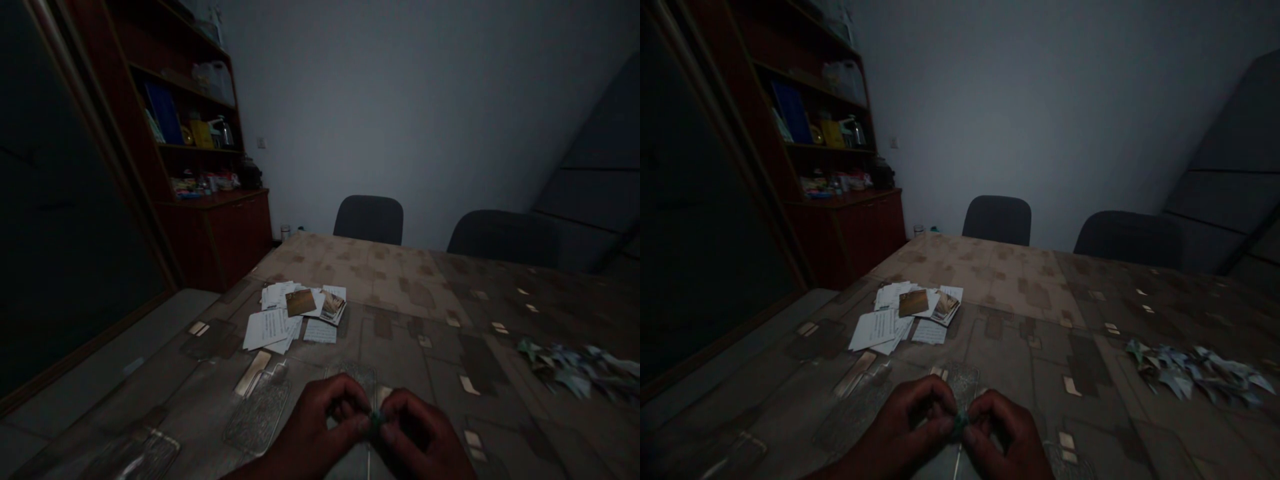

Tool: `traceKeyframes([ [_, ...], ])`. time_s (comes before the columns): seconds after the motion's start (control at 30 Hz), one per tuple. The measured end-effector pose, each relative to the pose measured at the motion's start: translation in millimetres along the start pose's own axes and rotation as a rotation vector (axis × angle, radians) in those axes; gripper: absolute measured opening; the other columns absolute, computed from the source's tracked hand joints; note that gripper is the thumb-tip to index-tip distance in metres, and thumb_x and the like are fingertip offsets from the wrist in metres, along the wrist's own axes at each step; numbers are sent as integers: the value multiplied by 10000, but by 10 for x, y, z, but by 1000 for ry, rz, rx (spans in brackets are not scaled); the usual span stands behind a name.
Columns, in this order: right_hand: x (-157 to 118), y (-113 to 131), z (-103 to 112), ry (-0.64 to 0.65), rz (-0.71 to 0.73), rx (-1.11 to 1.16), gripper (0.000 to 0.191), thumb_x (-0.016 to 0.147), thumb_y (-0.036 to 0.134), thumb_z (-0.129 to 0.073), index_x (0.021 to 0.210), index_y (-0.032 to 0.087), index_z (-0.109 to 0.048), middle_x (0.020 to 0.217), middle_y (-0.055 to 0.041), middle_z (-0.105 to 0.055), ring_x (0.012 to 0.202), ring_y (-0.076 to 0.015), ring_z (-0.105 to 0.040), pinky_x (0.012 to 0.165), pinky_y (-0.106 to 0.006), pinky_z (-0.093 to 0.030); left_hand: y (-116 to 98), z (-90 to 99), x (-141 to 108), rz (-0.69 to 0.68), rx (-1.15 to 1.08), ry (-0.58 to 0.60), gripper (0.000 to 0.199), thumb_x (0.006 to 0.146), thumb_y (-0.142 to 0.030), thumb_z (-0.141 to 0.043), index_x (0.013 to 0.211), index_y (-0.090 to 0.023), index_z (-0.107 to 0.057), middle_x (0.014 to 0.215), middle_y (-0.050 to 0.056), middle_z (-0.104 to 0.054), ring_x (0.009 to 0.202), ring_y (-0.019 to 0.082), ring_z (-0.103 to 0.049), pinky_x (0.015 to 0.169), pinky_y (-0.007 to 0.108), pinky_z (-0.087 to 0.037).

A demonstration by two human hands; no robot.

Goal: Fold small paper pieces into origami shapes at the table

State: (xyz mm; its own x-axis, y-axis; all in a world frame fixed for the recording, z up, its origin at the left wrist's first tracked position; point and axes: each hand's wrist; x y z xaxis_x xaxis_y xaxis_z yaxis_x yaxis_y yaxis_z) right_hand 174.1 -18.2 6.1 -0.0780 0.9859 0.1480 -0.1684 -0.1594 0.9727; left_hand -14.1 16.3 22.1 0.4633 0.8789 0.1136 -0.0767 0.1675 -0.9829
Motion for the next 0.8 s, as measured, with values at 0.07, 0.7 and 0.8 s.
traceKeyframes([
  [0.07,-1,-4,8,0,19,-43,295,808,489,-665,721,209,-630,631,34,-521,619,-154,-499,586,-231,-397,-14,3,1,-34,40,-2,81,780,-235,-652,750,-160,-646,692,-6,-582,679,151,-549,646,246,-398],
  [0.7,15,-38,-6,-4,82,-157,243,836,426,-646,727,211,-620,600,41,-528,570,-140,-499,531,-218,-388,-5,-33,24,-133,347,-69,85,733,-59,-654,704,-135,-678,650,13,-609,620,147,-589,597,221,-410],
  [0.8,13,-17,-3,-11,125,-188,249,852,443,-629,749,217,-627,620,30,-554,576,-146,-524,533,-219,-403,5,-43,20,-140,367,-80,91,719,-52,-648,694,-135,-674,637,9,-605,601,142,-586,582,215,-405],
])
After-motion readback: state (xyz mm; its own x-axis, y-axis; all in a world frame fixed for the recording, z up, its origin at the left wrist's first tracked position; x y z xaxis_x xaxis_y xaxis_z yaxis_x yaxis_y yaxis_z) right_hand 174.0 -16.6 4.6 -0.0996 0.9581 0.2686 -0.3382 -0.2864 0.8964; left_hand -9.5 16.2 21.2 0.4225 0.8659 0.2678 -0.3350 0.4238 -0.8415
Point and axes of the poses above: each hand's wrist, its own x-axis towards the middle knuckle, its own z-axis out of the back of the hand, y = z × x
